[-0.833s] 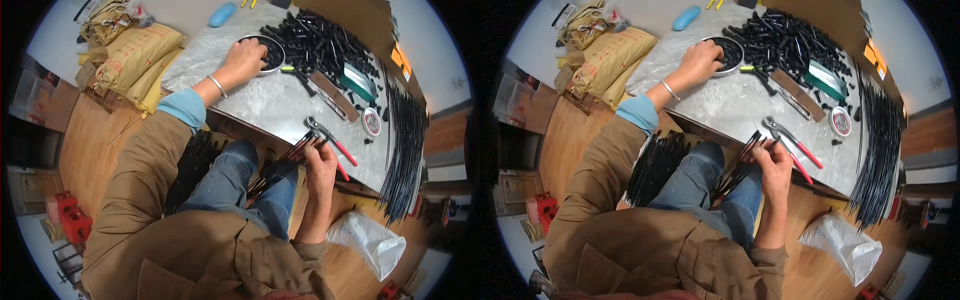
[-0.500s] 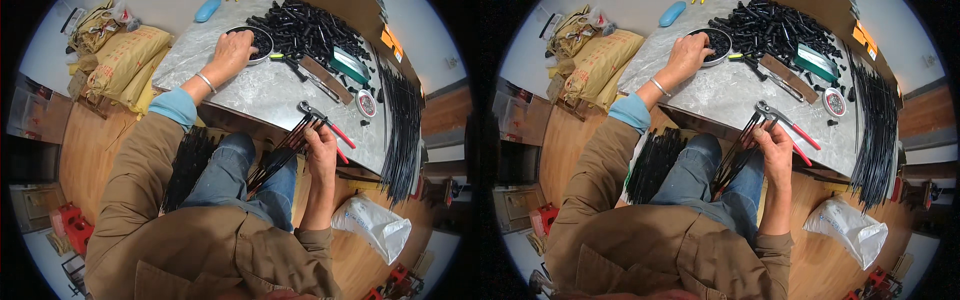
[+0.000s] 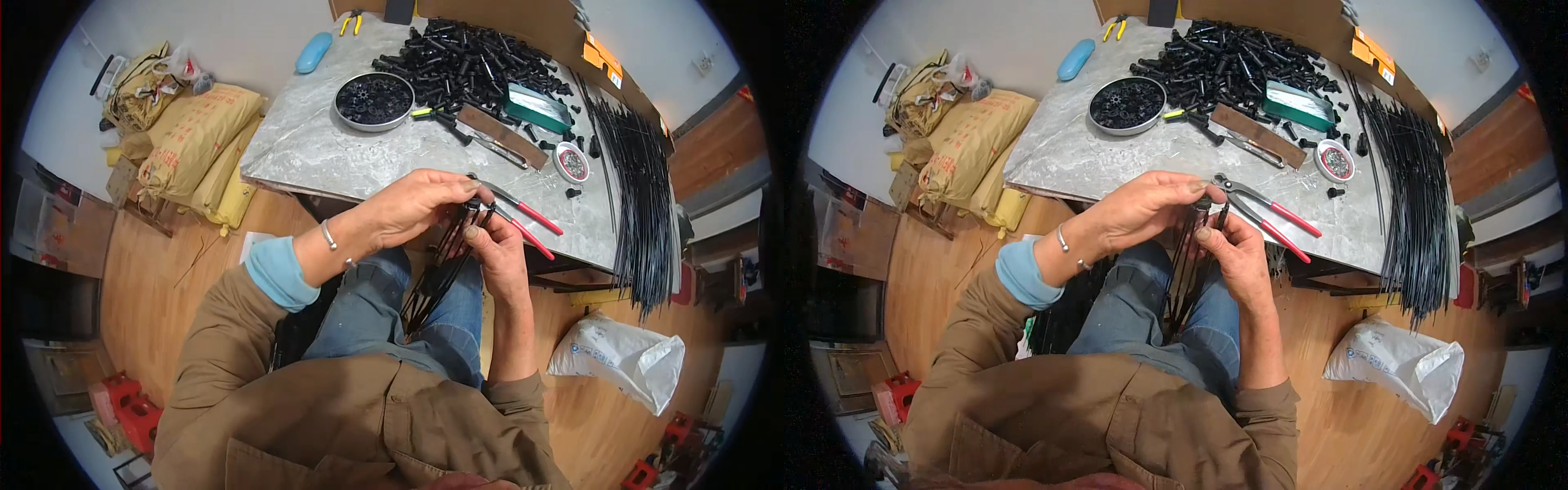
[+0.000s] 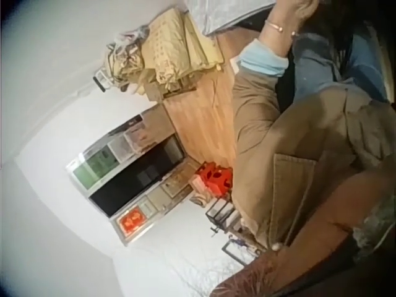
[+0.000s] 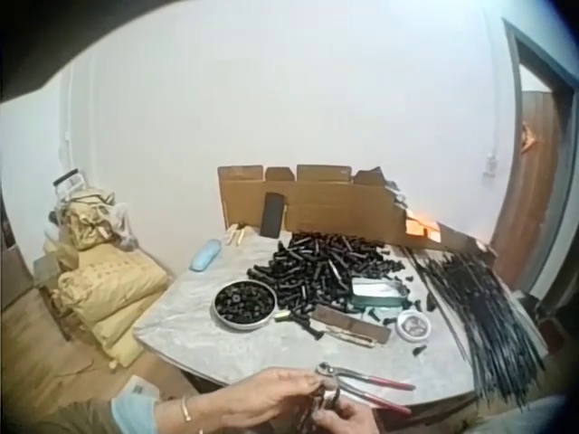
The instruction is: Manually assembling electrical cables by attaching pins and connectors using a hand tool.
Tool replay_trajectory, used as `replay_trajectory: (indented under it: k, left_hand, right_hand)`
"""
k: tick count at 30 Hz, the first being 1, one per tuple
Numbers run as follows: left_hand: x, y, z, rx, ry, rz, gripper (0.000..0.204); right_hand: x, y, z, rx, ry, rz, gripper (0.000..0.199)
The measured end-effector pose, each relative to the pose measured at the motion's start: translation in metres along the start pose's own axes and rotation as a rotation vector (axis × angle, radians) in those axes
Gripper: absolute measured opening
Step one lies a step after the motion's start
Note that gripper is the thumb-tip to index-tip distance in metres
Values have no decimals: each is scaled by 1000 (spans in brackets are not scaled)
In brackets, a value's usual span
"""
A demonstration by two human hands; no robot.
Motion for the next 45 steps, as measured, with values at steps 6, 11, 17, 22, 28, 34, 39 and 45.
replay_trajectory:
  k: [6,11,17,22,28,34,39,45]
  left_hand:
    - [-2,-7,4,18,-36,-79,32]
    - [-5,-12,7,17,-38,-96,31]
    - [-8,-14,8,17,9,-107,29]
    - [-10,-16,3,-15,190,-112,32]
    - [-25,-20,6,-164,301,-99,29]
    - [-36,-27,8,-250,339,-132,26]
    - [-32,-28,8,-215,296,-52,26]
    - [-35,-31,10,-227,371,-94,27]
  right_hand:
    - [-2,-6,1,-2,-14,-19,18]
    - [-4,-12,2,-6,-8,-20,17]
    - [-6,-18,5,-8,4,-29,16]
    - [-8,-23,8,19,-7,-40,20]
    - [-9,-23,8,-8,29,-89,18]
    - [-5,-27,7,16,118,-89,21]
    - [-8,-33,14,110,-144,-134,24]
    - [-6,-39,28,95,-225,-100,20]
Point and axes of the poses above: each hand's wrist, its own y-axis towards the middle knuckle, its own x-axis out of the back of the hand, z = x × y, the point moved 2 cm from there along y, towards the middle knuckle, and after that the axes turned 1 degree about z, right-handed, at the moved point
